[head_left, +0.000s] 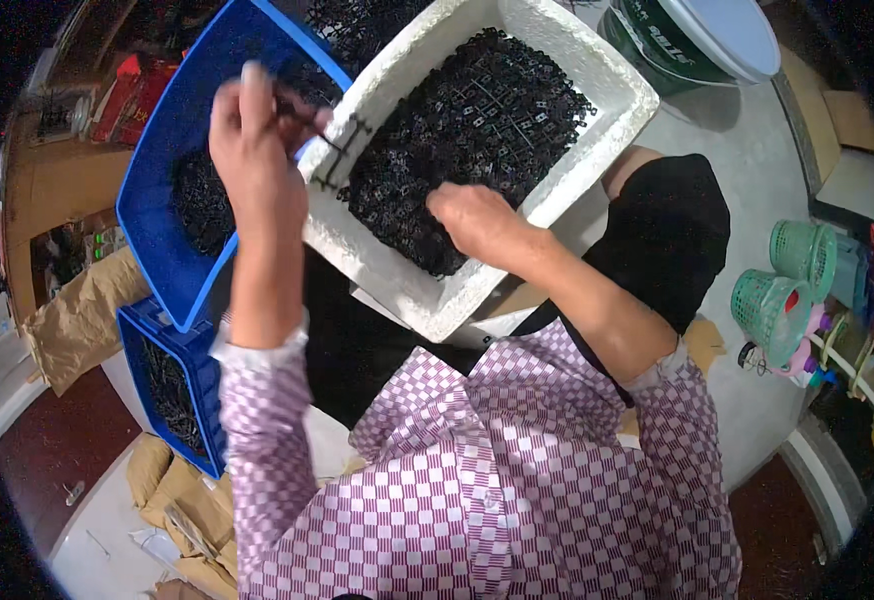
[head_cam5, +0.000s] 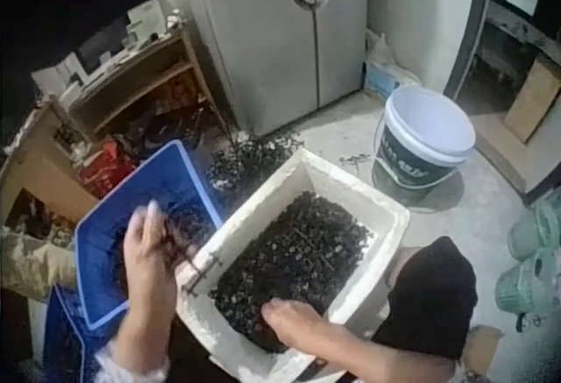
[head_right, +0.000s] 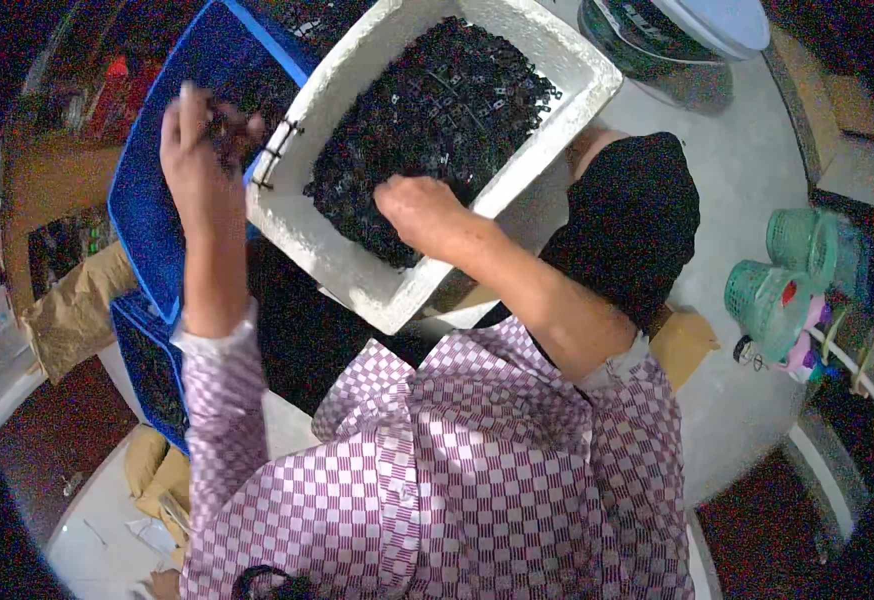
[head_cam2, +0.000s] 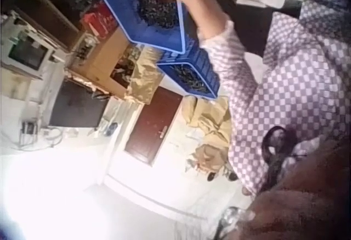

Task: The worker is sorting and inspecting small black components from a large bin into other containers.

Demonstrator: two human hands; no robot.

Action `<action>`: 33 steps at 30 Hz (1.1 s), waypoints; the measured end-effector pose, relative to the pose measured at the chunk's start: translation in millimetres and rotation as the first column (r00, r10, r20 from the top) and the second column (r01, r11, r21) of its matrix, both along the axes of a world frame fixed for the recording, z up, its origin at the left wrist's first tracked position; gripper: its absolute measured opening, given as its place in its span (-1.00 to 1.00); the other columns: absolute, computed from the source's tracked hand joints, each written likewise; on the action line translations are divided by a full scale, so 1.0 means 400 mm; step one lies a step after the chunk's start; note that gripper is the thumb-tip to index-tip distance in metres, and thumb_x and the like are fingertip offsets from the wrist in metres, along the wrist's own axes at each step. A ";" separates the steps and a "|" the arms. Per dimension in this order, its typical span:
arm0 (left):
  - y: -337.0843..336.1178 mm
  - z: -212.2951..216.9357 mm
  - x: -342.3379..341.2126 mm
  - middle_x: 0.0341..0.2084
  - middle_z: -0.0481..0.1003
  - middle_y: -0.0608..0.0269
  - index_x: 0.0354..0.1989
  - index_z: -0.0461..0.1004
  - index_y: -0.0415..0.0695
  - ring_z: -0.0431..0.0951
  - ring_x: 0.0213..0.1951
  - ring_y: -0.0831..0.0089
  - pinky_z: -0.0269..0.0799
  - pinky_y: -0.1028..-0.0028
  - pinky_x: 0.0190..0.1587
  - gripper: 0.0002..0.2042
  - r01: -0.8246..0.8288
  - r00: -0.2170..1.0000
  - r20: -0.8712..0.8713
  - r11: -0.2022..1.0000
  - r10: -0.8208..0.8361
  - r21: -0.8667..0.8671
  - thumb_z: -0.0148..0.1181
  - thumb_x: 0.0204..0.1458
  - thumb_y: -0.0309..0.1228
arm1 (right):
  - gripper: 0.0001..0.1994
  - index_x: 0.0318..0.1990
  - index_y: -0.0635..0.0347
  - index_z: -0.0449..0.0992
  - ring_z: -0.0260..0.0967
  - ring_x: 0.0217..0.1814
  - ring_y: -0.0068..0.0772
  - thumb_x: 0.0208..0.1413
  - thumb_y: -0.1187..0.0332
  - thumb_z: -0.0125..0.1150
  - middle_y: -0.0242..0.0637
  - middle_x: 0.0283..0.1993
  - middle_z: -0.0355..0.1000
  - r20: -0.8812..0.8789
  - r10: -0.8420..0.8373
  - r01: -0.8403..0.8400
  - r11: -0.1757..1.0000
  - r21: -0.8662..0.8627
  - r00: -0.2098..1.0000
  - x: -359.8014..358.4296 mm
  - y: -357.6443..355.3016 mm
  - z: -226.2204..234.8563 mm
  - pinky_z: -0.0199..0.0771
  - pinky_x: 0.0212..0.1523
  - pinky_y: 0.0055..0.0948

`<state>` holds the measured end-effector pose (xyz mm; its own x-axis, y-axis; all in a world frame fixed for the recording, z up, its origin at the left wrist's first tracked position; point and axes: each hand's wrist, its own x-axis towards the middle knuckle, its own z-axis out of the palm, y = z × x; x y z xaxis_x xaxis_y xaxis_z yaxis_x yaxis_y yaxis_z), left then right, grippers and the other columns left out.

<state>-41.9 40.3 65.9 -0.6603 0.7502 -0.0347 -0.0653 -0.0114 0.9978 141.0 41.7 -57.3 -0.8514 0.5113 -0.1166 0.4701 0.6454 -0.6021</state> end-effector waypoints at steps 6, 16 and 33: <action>0.359 -0.008 -0.269 -0.13 0.09 0.00 0.08 0.00 -0.13 0.15 -0.07 0.24 0.15 0.33 -0.07 -0.41 0.616 0.607 0.674 0.785 -0.421 -0.064 0.05 0.01 -0.04 | -0.86 -0.34 0.26 0.42 0.22 -0.03 -0.16 -0.10 0.55 -0.03 -0.15 -0.18 0.32 -0.028 -0.002 0.007 0.985 0.174 1.000 -0.017 0.042 0.051 0.27 -0.10 -0.19; 0.314 -0.136 -0.135 -0.41 0.42 0.20 -0.19 0.31 -0.18 0.44 -0.37 0.39 0.36 0.43 -0.33 -0.62 0.468 0.880 0.230 0.844 -0.416 -0.263 0.06 0.02 -0.10 | -0.85 -0.33 0.22 0.45 0.33 -0.15 -0.14 0.01 0.42 -0.05 -0.13 -0.31 0.40 0.318 -0.398 0.238 0.866 0.439 0.861 0.071 0.269 0.026 0.30 -0.18 -0.19; -0.050 -0.218 0.139 -0.38 0.45 0.23 -0.12 0.30 -0.16 0.45 -0.37 0.55 0.38 0.54 -0.36 -0.64 0.400 0.893 0.298 0.898 -0.337 -0.185 0.16 -0.02 -0.23 | -0.65 -0.34 0.26 0.46 0.29 -0.43 -0.54 0.14 0.12 -0.11 -0.40 -0.49 0.36 -0.210 -0.299 0.168 0.861 -0.479 0.931 0.060 0.159 0.096 0.32 -0.39 -0.51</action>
<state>13.8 20.1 -21.5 -0.2825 0.8859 -0.3678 -0.2678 0.2954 0.9171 164.9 105.5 -18.8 -0.7442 0.6472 -0.1652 0.3508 0.1682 -0.9212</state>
